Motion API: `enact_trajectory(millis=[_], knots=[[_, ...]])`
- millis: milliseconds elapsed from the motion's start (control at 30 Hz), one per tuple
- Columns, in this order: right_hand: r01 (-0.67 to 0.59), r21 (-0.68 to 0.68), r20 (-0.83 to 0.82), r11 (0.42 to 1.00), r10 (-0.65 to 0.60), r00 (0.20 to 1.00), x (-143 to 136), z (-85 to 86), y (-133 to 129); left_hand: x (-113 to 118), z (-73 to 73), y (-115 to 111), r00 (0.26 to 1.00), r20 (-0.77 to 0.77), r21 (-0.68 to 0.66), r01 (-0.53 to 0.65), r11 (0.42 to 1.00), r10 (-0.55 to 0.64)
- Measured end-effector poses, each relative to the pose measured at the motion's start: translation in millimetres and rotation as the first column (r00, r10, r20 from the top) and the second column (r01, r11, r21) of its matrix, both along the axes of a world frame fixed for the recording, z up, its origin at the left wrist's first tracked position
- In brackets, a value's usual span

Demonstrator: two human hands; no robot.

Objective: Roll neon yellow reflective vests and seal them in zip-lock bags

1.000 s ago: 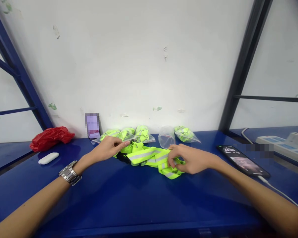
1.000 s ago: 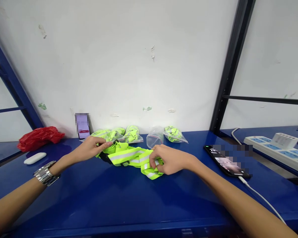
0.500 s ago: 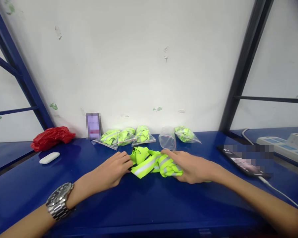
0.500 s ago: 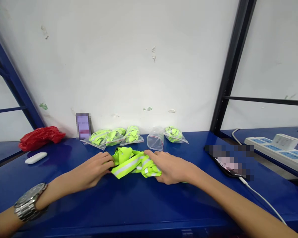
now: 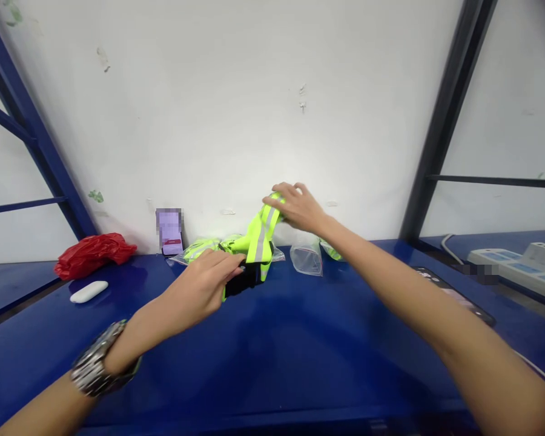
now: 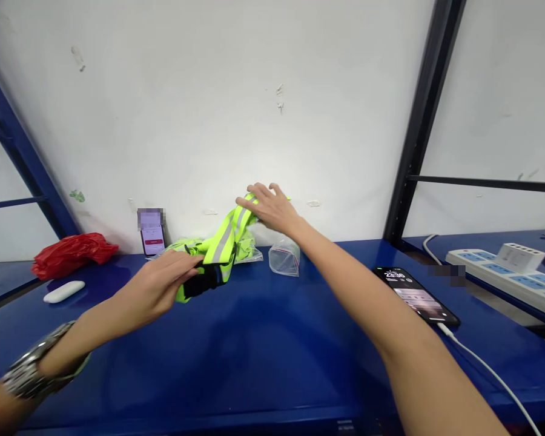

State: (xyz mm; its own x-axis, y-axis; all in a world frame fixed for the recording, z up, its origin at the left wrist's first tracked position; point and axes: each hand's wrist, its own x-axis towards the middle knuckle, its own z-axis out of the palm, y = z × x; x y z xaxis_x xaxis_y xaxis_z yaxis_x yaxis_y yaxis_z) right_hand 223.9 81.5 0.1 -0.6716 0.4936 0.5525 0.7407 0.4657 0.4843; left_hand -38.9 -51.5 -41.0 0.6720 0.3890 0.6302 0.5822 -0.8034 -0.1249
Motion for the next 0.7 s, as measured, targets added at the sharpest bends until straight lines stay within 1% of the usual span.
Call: enact_trajectory(millis=[33, 100, 167, 200, 233, 267, 300, 367, 433, 500, 567, 700], knots=[[0.015, -0.027, 0.012, 1.0, -0.015, 1.0, -8.9, -8.2, 5.9, 3.4, -4.5, 9.8, 0.999, -0.031, -0.02, -0.035, 0.999, 0.034], [0.056, -0.092, 0.036, 0.994, -0.053, 0.998, -23.0, -26.1, 8.5, 7.6, -17.1, 29.6, 0.994, -0.079, -0.162, -0.093, 0.982, 0.081], [0.099, -0.17, 0.027, 0.98, -0.096, 0.995, -31.6, -42.1, -0.3, 9.5, -32.7, 44.9, 0.993, -0.074, -0.316, -0.116, 0.942, 0.097], [0.086, -0.221, 0.014, 0.971, -0.085, 0.996, -34.1, -48.6, -8.2, 9.9, -40.6, 49.9, 0.993, -0.041, -0.362, -0.119, 0.925, 0.111], [0.039, -0.263, -0.011, 0.964, -0.043, 0.999, -35.5, -54.2, -17.8, 10.1, -47.8, 53.1, 0.992, -0.003, -0.385, -0.12, 0.915, 0.129], [-0.02, -0.274, -0.059, 0.962, 0.004, 0.998, -36.1, -59.2, -28.7, 10.1, -54.1, 54.7, 0.989, 0.033, -0.386, -0.118, 0.915, 0.141], [-0.08, -0.252, -0.12, 0.964, 0.051, 0.991, -36.0, -63.8, -40.4, 9.8, -59.2, 54.7, 0.988, 0.051, -0.369, -0.116, 0.922, 0.144], [-0.2, -0.219, -0.229, 0.955, 0.149, 0.962, -33.8, -73.0, -64.5, 8.4, -65.7, 51.6, 0.993, 0.034, -0.282, -0.103, 0.954, 0.117], [-0.368, -0.243, -0.3, 0.898, 0.291, 0.908, -29.9, -83.3, -86.6, 6.5, -68.4, 45.4, 0.997, -0.039, -0.16, -0.071, 0.985, 0.066], [-0.451, -0.284, -0.318, 0.846, 0.361, 0.877, -25.5, -94.0, -103.6, 4.7, -69.2, 38.3, 0.991, -0.123, -0.062, -0.053, 0.997, 0.045], [-0.423, -0.339, -0.289, 0.84, 0.334, 0.897, -22.3, -103.7, -113.8, 3.4, -70.1, 32.5, 0.977, -0.201, -0.021, -0.075, 0.997, 0.07], [-0.265, -0.437, -0.21, 0.86, 0.189, 0.959, -22.5, -116.0, -117.0, 2.3, -73.6, 31.1, 0.948, -0.267, -0.028, -0.19, 0.981, 0.176]])
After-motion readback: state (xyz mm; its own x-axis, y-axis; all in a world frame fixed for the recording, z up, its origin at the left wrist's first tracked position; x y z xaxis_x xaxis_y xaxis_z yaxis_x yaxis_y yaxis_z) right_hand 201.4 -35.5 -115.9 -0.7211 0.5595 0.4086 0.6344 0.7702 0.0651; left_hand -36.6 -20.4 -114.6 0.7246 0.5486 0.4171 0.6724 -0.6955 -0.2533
